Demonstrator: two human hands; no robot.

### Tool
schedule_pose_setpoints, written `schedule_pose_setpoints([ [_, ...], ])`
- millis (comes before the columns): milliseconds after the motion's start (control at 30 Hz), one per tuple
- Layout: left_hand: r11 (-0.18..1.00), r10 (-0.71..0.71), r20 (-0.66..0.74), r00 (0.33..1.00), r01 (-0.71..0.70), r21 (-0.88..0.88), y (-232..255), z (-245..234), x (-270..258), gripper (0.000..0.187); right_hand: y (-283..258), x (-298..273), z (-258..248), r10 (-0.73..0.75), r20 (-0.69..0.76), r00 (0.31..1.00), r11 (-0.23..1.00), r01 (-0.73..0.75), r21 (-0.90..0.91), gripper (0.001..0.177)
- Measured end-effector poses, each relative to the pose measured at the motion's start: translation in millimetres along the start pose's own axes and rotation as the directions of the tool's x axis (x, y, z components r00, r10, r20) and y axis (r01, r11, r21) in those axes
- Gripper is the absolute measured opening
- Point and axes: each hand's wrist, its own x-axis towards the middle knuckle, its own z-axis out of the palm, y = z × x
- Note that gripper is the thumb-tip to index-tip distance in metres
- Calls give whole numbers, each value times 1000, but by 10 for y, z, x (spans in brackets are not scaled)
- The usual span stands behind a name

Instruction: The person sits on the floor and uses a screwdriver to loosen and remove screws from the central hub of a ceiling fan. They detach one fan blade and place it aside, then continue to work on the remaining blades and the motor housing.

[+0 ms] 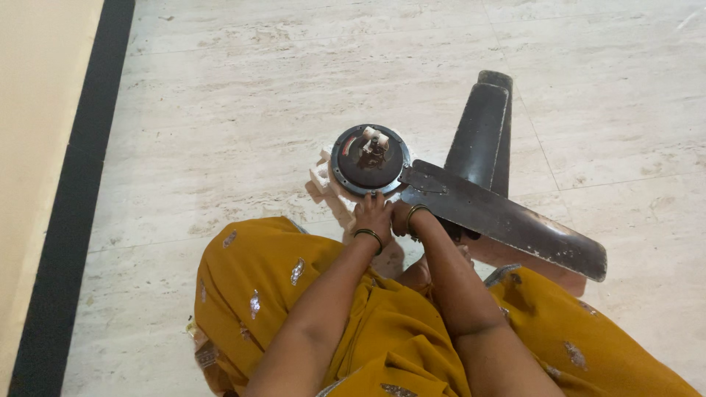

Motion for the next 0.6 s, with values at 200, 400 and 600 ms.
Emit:
schedule_pose_setpoints([
  [200,1000,-27,-149,989,25,-10,86,-61,-21,51,410,155,-202,-83,-150,985,994,92,56,25],
  [400,973,-44,-271,962,-21,-232,186,111,39,35,755,129,-377,-85,-417,905,946,204,250,24],
  [600,841,-112,-247,962,-41,-540,286,579,309,32,880,84,-400,53,-505,862,836,238,494,15],
])
